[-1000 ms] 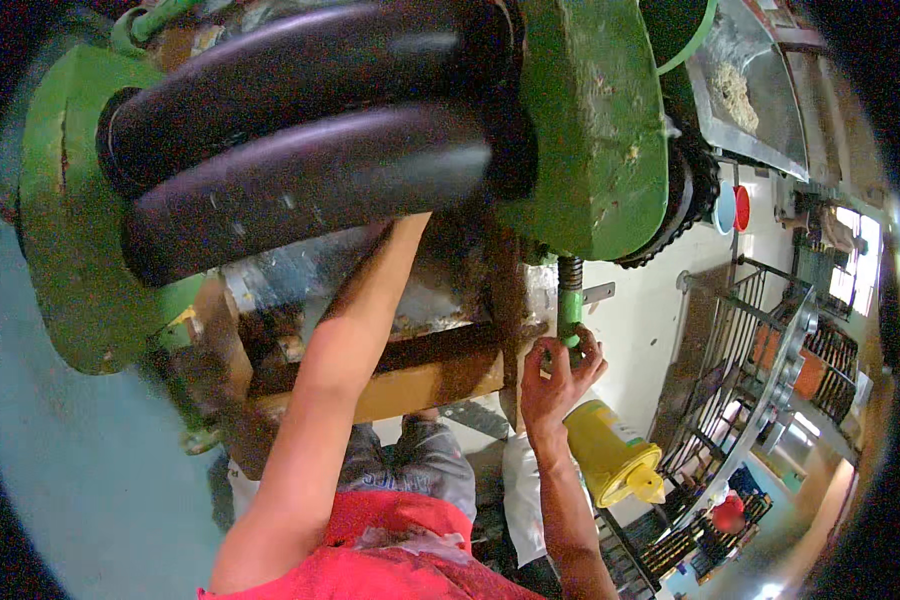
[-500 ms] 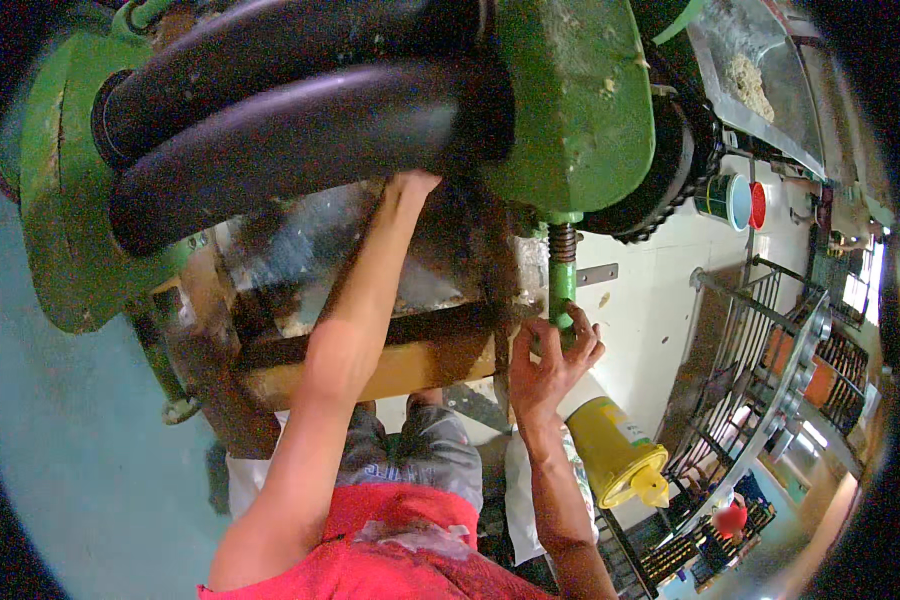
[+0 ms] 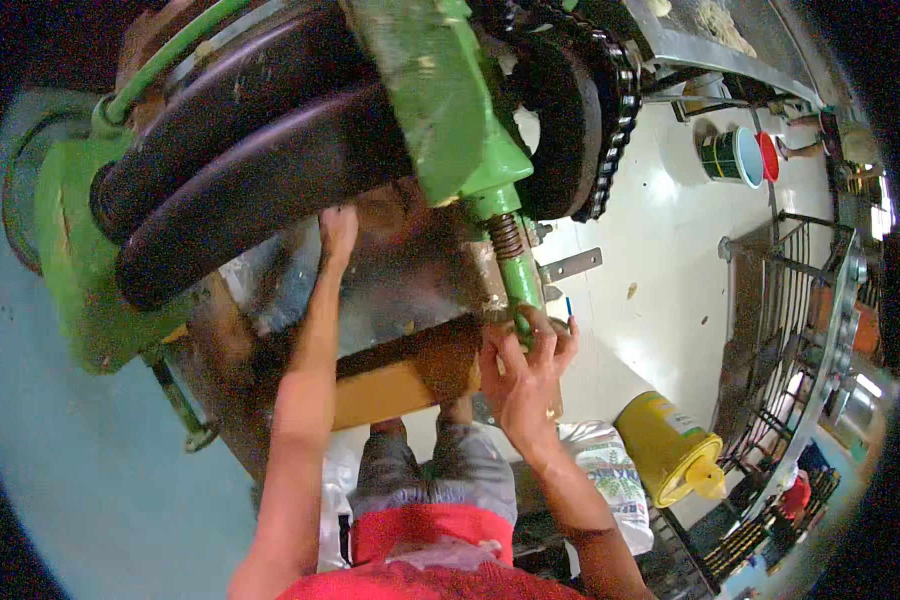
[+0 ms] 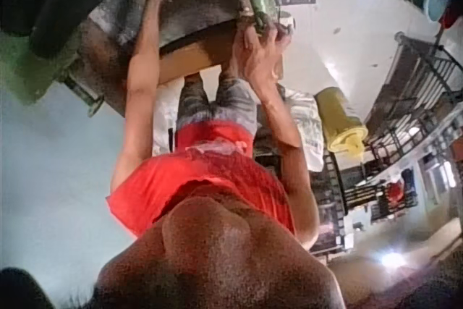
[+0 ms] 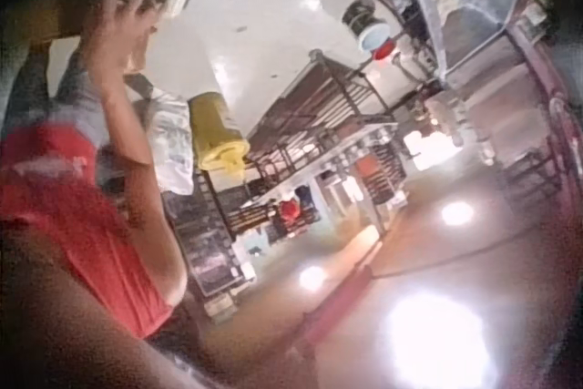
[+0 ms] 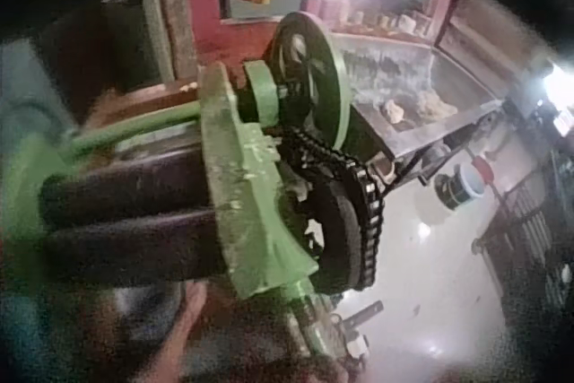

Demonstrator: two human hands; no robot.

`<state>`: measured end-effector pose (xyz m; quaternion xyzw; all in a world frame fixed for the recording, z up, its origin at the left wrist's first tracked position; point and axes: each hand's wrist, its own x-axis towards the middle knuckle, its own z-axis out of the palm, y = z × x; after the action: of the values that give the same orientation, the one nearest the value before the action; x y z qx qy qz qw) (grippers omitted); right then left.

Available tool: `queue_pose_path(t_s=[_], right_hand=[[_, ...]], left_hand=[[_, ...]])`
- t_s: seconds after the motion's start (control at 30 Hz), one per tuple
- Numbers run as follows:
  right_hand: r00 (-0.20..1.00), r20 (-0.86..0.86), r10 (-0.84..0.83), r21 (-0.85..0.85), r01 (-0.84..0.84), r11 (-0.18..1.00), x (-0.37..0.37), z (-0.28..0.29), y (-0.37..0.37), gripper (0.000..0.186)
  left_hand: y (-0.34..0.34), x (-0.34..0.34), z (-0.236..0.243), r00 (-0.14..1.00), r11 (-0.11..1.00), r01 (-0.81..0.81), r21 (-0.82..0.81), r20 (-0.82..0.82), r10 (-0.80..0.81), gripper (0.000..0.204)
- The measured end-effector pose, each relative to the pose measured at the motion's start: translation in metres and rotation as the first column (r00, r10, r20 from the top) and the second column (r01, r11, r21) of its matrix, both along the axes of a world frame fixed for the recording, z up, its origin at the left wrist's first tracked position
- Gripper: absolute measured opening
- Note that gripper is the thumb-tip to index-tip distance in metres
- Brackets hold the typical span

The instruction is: Apply oil to a preparation table and then knead and roll dough using a mechanical roller.

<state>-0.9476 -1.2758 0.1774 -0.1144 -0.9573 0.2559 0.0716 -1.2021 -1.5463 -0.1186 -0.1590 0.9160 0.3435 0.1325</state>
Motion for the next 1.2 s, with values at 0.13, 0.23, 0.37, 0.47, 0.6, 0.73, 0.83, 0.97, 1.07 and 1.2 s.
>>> queue_pose_path(t_s=[0.13, 0.23, 0.37, 0.47, 0.6, 0.73, 0.83, 0.97, 1.07, 1.2], right_hand=[[0.999, 0.006, -0.05, 0.092, 0.049, 0.995, 0.01, -0.016, 0.024, 0.02], [0.996, 0.026, -0.089, 0.058, 0.088, 0.994, 0.011, -0.002, 0.033, 0.016], [0.999, -0.042, -0.033, -0.21, 0.023, 0.978, -0.005, 0.019, 0.041, 0.025], [0.955, -0.296, 0.006, -0.371, -0.121, 0.921, -0.053, 0.034, 0.061, 0.045], [0.837, -0.467, 0.286, -0.097, -0.37, 0.924, -0.156, 0.028, 0.09, 0.061], [0.729, -0.249, 0.638, 0.04, -0.65, 0.759, -0.228, 0.037, 0.093, 0.042], [0.863, -0.033, 0.504, -0.171, -0.501, 0.848, -0.231, 0.045, 0.08, 0.048], [0.888, -0.022, 0.459, -0.074, -0.46, 0.885, -0.208, 0.016, 0.083, 0.026], [0.837, -0.146, 0.528, 0.103, -0.518, 0.849, -0.168, 0.046, 0.09, 0.021], [0.765, 0.453, 0.458, -0.122, -0.456, 0.882, -0.117, 0.094, 0.027, 0.021]], left_hand=[[0.069, 0.006, -0.048, 0.786, 0.653, 0.587, -0.478, 0.146, -0.6, 0.049], [0.062, 0.021, -0.034, 0.829, 0.744, 0.558, -0.366, 0.251, -0.499, 0.046], [0.052, -0.015, 0.036, 0.89, 0.856, 0.422, -0.298, 0.315, -0.329, 0.042], [0.033, 0.083, 0.08, 0.866, 0.881, 0.473, 0.029, -0.198, -0.458, 0.031], [0.021, 0.208, 0.157, 0.828, 0.841, 0.541, -0.005, 0.182, -0.531, 0.041], [0.004, 0.237, 0.187, 0.942, 0.943, 0.331, -0.041, 0.069, -0.328, 0.045], [0.001, 0.238, 0.187, 0.959, 0.948, 0.282, -0.146, 0.0, -0.285, 0.047], [0.002, 0.232, 0.187, 0.971, 0.964, 0.226, -0.137, 0.115, -0.211, 0.053], [0.012, 0.232, 0.192, 0.965, 0.938, 0.245, -0.246, 0.158, -0.211, 0.055], [-0.014, 0.231, 0.2, 0.969, 0.954, 0.213, -0.21, 0.168, -0.179, 0.056]])
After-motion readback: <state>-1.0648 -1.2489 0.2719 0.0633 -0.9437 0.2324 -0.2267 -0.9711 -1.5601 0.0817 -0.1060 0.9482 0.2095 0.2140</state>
